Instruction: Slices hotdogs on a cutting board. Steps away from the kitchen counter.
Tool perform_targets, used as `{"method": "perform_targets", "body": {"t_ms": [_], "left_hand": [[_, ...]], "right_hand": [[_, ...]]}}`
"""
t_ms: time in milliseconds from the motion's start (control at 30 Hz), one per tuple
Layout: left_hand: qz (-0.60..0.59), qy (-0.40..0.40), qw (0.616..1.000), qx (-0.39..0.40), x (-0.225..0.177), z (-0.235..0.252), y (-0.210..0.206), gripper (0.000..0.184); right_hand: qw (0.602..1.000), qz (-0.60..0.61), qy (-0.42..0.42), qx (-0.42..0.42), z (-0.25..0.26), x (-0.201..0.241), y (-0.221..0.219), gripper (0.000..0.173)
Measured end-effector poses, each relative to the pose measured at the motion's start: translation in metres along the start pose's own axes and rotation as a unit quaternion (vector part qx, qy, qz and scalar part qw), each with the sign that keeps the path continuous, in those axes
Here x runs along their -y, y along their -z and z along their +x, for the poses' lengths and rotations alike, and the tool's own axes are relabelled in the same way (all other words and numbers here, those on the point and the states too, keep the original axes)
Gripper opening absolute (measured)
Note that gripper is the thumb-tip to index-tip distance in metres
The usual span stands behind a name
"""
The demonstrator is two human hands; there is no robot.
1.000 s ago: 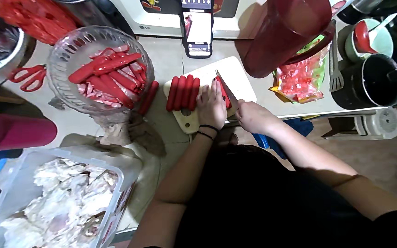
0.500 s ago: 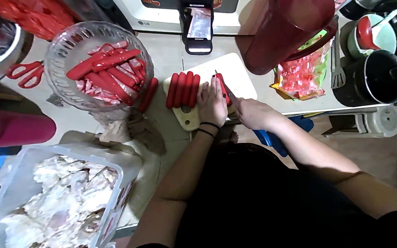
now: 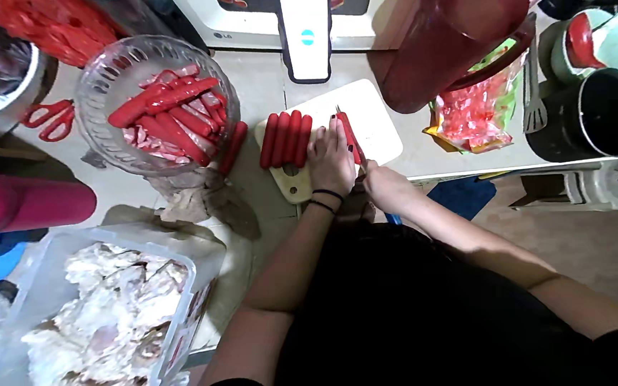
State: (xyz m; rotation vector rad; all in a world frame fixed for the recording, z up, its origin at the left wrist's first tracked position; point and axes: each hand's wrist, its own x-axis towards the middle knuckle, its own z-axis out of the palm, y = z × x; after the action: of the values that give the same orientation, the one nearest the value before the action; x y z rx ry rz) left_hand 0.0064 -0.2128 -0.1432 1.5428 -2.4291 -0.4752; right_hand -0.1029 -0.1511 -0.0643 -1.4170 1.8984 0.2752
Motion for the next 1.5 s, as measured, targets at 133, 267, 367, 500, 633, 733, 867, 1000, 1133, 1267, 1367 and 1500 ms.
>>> {"method": "perform_targets", "body": {"t_ms": [133, 267, 367, 500, 633, 733, 867, 1000, 1133, 1267, 1367, 1500], "left_hand": [[0.012, -0.003, 1.0, -0.004, -0.001, 0.001, 0.001, 0.058], [0.003, -0.019, 1.0, -0.02, 0.0, 0.0, -0.002, 0.059], [-0.07, -0.047, 0.99, -0.115, 0.008, -0.007, 0.012, 0.05], [-0.035, 0.078, 0.978, -0.191, 0.055, -0.036, 0.062, 0.047], [0.0, 0.328, 0.934, -0.143, 0.092, -0.043, 0.079, 0.046], [0.038, 0.347, 0.932, -0.099, 0.1, -0.04, 0.077, 0.044], [0.101, 0.321, 0.939, -0.078, 0.097, -0.029, 0.075, 0.041], [0.089, 0.368, 0.925, 0.0, 0.082, -0.022, 0.091, 0.04], [0.05, 0.389, 0.912, 0.118, 0.081, -0.031, 0.114, 0.042], [-0.03, 0.338, 0.937, 0.08, 0.086, -0.062, 0.139, 0.047], [-0.119, 0.256, 0.957, 0.074, 0.055, -0.065, 0.155, 0.04], [-0.23, 0.167, 0.95, 0.133, 0.006, -0.015, 0.119, 0.038]], "right_hand": [[0.997, -0.043, 0.032, 0.048, -0.037, -0.031, 0.013, 0.026], [0.987, -0.079, 0.031, 0.135, -0.072, -0.056, 0.031, 0.027], [0.986, -0.052, 0.046, 0.153, -0.088, -0.073, 0.05, 0.027], [0.987, 0.039, 0.065, 0.14, -0.099, -0.079, 0.065, 0.027], [0.981, 0.076, 0.089, 0.153, -0.075, -0.056, 0.046, 0.028], [0.985, 0.067, 0.109, 0.115, -0.048, -0.032, 0.028, 0.026], [0.991, 0.027, 0.132, 0.022, -0.02, -0.017, 0.016, 0.027], [0.995, -0.025, 0.099, -0.018, -0.006, -0.011, 0.021, 0.028], [0.998, -0.031, 0.031, -0.04, -0.002, -0.02, 0.033, 0.032], [0.998, -0.041, 0.016, -0.035, 0.003, -0.034, 0.044, 0.035], [0.998, -0.023, 0.039, -0.041, 0.004, -0.035, 0.041, 0.033], [0.995, 0.025, 0.088, -0.036, 0.006, -0.025, 0.03, 0.032]]}}
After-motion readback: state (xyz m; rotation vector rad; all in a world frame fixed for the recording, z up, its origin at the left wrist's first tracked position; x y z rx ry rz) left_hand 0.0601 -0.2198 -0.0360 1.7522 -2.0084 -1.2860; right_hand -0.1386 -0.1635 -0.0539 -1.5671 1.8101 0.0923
